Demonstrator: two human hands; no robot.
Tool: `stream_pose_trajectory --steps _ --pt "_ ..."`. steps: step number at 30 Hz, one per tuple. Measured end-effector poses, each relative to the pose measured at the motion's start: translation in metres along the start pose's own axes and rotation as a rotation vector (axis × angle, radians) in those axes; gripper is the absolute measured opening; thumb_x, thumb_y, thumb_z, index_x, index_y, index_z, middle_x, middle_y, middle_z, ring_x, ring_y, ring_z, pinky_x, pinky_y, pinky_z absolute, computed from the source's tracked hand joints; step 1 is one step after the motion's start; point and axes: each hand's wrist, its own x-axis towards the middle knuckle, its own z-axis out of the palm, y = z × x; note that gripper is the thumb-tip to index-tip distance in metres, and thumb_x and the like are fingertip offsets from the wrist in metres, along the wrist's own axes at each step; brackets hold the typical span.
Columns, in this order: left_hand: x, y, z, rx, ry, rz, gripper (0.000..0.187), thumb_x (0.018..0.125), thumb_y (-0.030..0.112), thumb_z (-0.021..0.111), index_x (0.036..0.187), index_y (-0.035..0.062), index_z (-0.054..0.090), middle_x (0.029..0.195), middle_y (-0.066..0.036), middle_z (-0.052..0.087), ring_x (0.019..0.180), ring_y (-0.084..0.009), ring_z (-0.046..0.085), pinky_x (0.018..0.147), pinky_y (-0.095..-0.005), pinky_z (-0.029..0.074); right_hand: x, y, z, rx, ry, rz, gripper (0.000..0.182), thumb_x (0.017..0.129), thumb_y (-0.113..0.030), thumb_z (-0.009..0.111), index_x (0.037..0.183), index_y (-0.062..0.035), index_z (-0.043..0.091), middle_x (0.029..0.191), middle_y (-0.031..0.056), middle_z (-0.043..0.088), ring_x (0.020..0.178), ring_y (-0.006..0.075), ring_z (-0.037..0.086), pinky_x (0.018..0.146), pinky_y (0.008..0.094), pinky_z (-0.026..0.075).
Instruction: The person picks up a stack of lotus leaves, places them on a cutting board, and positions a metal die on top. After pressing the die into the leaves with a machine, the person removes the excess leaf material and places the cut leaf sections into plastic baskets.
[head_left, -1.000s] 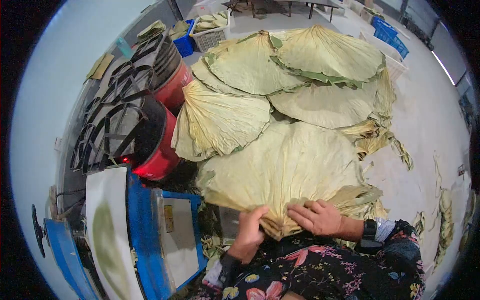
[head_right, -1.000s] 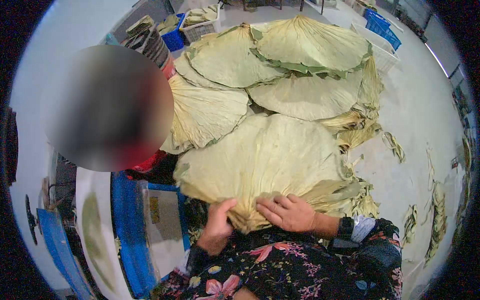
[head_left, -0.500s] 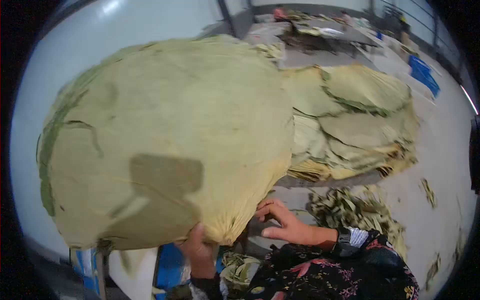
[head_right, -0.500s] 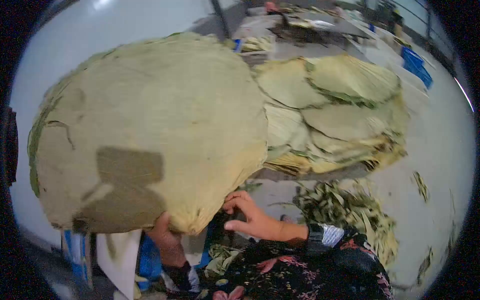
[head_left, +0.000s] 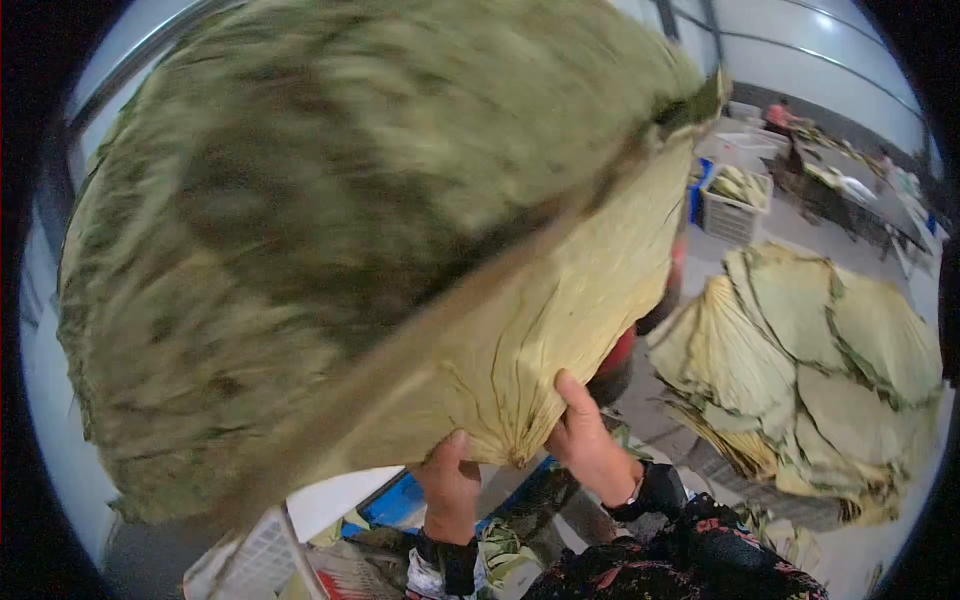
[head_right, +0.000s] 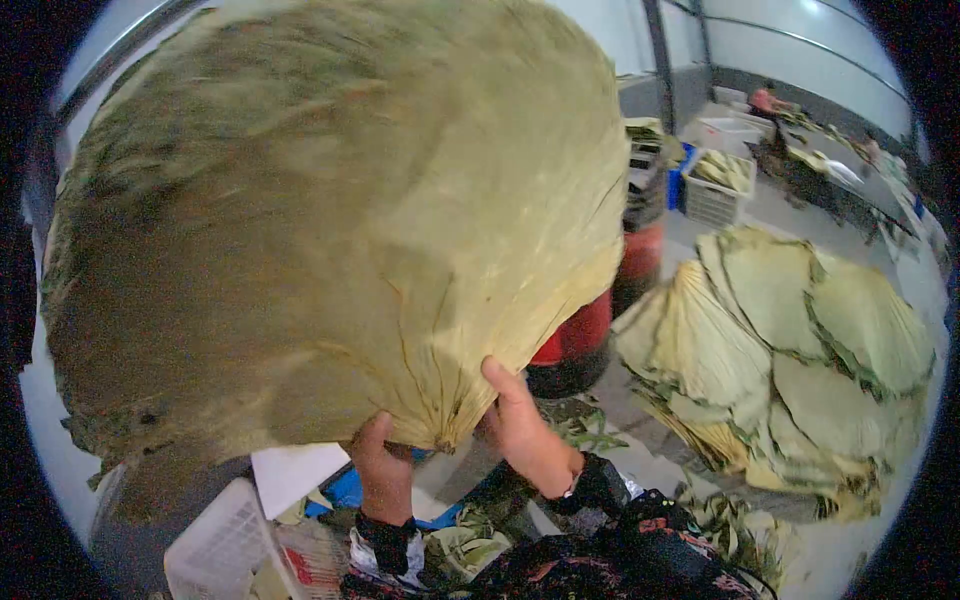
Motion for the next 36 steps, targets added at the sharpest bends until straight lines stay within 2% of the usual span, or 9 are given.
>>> stream_pose_trajectory --steps 6,11,13,16,19,22,27,31,36 --pt "0.013 0.024 -0.035 -1.286 0.492 -0.706 0.048 0.086 0.034 0.045 0.125 0.0062 0.047 0.124 -0.009 0.050 0.109 -0.0248 0.051 0.093 -0.0414 0.043 0.011 -0.021 0.009 -0.148 0.016 0.211 0.080 0.079 -0.053 0.058 0.139 -0.0101 0.029 0.143 0.0089 0.031 0.129 0.0279 0.033 0.107 0.0460 0.027" --pt "0.008 0.011 -0.024 -0.651 0.535 -0.580 0.044 0.094 0.032 0.040 0.129 0.0046 0.041 0.129 -0.011 0.047 0.116 -0.0241 0.046 0.098 -0.0417 0.039 0.037 -0.036 -0.035 -0.018 -0.159 0.273 0.067 0.086 -0.037 0.051 0.141 -0.0097 0.025 0.144 0.0079 0.030 0.132 0.0250 0.029 0.110 0.0433 0.023" --pt "0.017 0.020 -0.024 -1.147 0.738 -0.592 0.043 0.095 0.032 0.039 0.129 0.0042 0.040 0.131 -0.012 0.045 0.118 -0.0239 0.043 0.099 -0.0422 0.038 0.038 -0.041 -0.036 -0.006 -0.176 0.250 0.068 0.085 -0.038 0.053 0.141 -0.0093 0.025 0.144 0.0084 0.031 0.132 0.0248 0.029 0.110 0.0430 0.022" --pt "0.016 0.028 -0.021 -0.904 0.726 -0.708 0.044 0.095 0.032 0.041 0.129 0.0041 0.039 0.132 -0.013 0.043 0.119 -0.0246 0.042 0.101 -0.0411 0.037 0.039 -0.046 -0.055 -0.126 -0.075 0.249 0.072 0.084 -0.039 0.058 0.140 -0.0090 0.026 0.142 0.0097 0.033 0.132 0.0243 0.031 0.109 0.0427 0.025" --pt "0.020 0.011 -0.015 -1.130 0.673 -0.525 0.043 0.095 0.032 0.041 0.127 0.0038 0.041 0.132 -0.013 0.043 0.122 -0.0239 0.041 0.101 -0.0393 0.037 0.055 -0.062 -0.063 -0.844 -0.140 0.018 0.080 0.077 -0.047 0.066 0.139 -0.0107 0.030 0.138 0.0098 0.039 0.128 0.0255 0.037 0.104 0.0433 0.034" --pt "0.022 0.014 -0.003 -1.300 0.702 -0.569 0.044 0.094 0.034 0.040 0.126 0.0032 0.042 0.132 -0.013 0.043 0.122 -0.0240 0.041 0.101 -0.0398 0.037 0.073 -0.054 -0.071 -0.035 -0.113 0.073 0.082 0.074 -0.050 0.067 0.137 -0.0086 0.033 0.135 0.0098 0.043 0.125 0.0266 0.040 0.105 0.0422 0.033" --pt "-0.002 -0.035 0.004 -1.075 0.718 -0.841 0.051 0.087 0.035 0.046 0.127 0.0028 0.041 0.129 -0.014 0.044 0.120 -0.0274 0.042 0.102 -0.0442 0.033 0.130 -0.032 -0.075 -0.213 0.108 0.210 0.067 0.081 -0.039 0.059 0.134 -0.0056 0.037 0.131 0.0094 0.047 0.120 0.0270 0.044 0.100 0.0428 0.035" --pt "-0.032 -0.076 -0.021 -1.678 0.779 -0.488 0.060 0.084 0.039 0.050 0.135 0.0105 0.037 0.135 -0.010 0.042 0.125 -0.0295 0.037 0.104 -0.0532 0.028 0.160 -0.019 -0.085 -0.313 0.147 0.168 0.063 0.082 -0.037 0.058 0.132 -0.0040 0.039 0.129 0.0101 0.049 0.119 0.0272 0.045 0.101 0.0416 0.034" --pt "-0.066 -0.112 -0.094 -1.491 0.749 -0.495 0.058 0.084 0.033 0.054 0.134 0.0088 0.038 0.142 -0.012 0.031 0.124 -0.0300 0.038 0.101 -0.0519 0.032 0.187 0.004 -0.083 -0.338 0.072 0.074 0.060 0.084 -0.028 0.061 0.132 -0.0021 0.038 0.130 0.0109 0.047 0.116 0.0277 0.047 0.100 0.0411 0.037"
